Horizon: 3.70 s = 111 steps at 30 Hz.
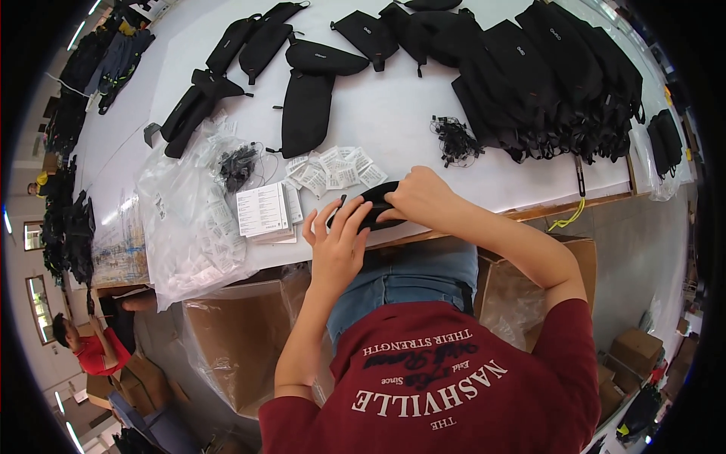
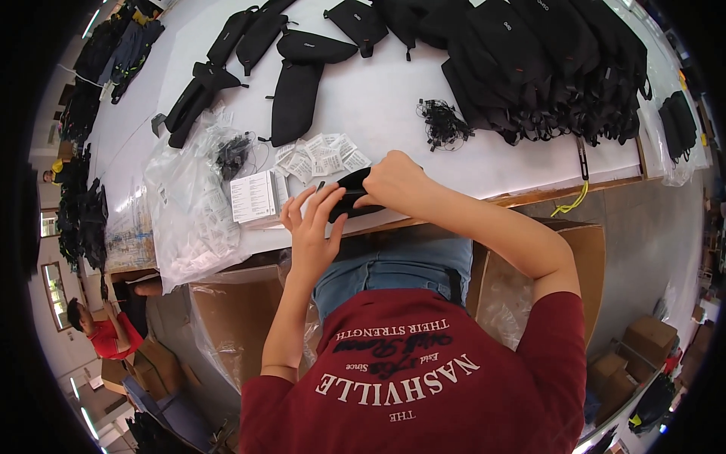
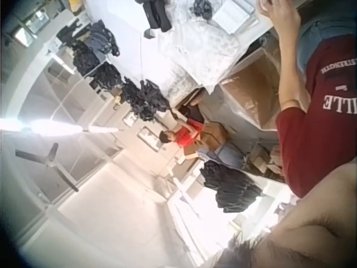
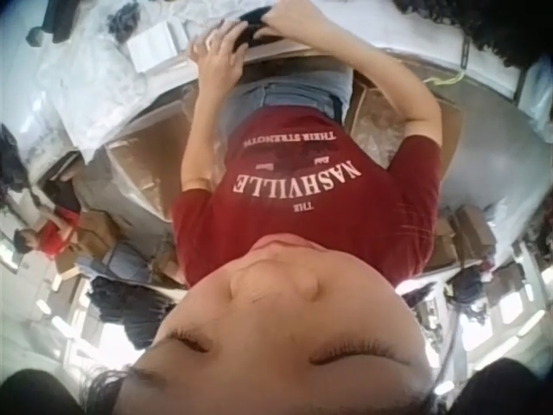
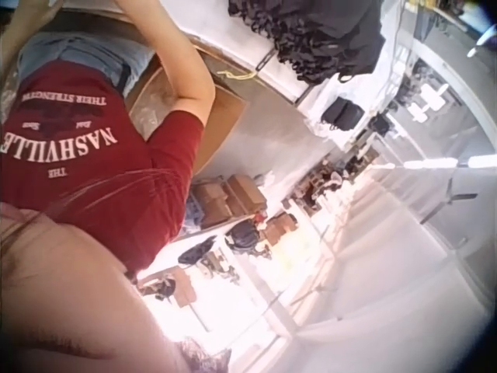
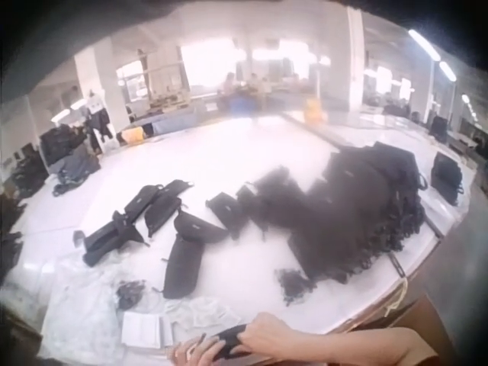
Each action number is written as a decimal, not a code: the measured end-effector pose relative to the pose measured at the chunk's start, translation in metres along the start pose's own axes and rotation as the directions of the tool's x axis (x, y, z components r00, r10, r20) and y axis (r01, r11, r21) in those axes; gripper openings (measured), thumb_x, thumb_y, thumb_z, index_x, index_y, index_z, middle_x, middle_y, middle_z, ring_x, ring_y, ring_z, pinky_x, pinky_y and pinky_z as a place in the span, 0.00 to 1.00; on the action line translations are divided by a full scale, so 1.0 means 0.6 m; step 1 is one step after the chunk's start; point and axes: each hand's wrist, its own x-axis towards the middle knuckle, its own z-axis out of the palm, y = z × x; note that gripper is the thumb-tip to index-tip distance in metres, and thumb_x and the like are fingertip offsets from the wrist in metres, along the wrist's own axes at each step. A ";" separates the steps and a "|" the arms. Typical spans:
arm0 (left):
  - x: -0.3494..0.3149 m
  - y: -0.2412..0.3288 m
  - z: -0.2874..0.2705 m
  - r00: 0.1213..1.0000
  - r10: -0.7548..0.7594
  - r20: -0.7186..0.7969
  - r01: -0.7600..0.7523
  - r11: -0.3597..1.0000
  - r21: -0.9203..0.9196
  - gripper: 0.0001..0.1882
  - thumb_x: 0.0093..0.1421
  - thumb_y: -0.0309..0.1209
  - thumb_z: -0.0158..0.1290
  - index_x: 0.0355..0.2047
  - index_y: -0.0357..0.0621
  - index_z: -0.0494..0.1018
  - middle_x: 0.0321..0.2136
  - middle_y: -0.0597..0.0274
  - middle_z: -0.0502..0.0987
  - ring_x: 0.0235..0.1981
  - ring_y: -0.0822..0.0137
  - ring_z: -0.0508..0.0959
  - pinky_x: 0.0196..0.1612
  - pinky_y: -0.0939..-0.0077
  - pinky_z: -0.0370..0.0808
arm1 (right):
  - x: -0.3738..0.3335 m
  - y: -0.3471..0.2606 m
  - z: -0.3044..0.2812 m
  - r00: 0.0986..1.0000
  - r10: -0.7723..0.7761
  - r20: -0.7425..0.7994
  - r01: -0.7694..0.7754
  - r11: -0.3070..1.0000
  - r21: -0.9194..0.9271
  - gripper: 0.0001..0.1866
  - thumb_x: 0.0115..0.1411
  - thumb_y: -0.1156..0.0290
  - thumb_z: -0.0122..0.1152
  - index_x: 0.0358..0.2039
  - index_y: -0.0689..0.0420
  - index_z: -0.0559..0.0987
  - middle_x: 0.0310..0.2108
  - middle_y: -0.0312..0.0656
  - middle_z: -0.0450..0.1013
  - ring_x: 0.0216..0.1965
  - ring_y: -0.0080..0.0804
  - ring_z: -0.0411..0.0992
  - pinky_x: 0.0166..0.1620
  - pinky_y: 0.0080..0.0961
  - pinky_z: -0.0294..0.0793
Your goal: Assembling and packing small black cases, likely for eyewear, by attaching cords and inserting tags.
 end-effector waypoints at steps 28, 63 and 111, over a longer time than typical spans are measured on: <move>0.101 -0.133 0.073 0.962 -0.273 0.001 0.261 0.920 -0.293 0.09 0.50 0.33 0.62 0.30 0.47 0.76 0.34 0.63 0.70 0.42 0.59 0.67 0.48 0.62 0.60 | -0.048 0.026 -0.001 0.969 -0.130 -0.209 0.161 0.977 0.141 0.19 0.52 0.55 0.62 0.12 0.51 0.70 0.09 0.38 0.65 0.18 0.37 0.68 0.31 0.30 0.65; 0.013 0.006 0.048 0.594 -0.552 0.585 0.130 -0.653 -0.746 0.21 0.55 0.26 0.57 0.49 0.39 0.68 0.42 0.60 0.75 0.45 0.64 0.75 0.50 0.68 0.74 | -0.062 -0.115 0.024 0.584 0.811 -0.027 -0.018 0.046 0.999 0.08 0.65 0.68 0.52 0.33 0.58 0.76 0.14 0.30 0.64 0.16 0.10 0.54 0.20 0.15 0.49; 0.060 -0.014 0.013 0.660 -0.176 0.730 0.377 -0.763 -0.525 0.12 0.61 0.35 0.50 0.37 0.36 0.70 0.26 0.57 0.72 0.25 0.67 0.73 0.26 0.74 0.76 | -0.096 -0.085 -0.135 0.944 0.087 -0.318 0.149 0.750 0.644 0.09 0.46 0.72 0.68 0.29 0.51 0.79 0.27 0.33 0.71 0.30 0.32 0.69 0.32 0.28 0.68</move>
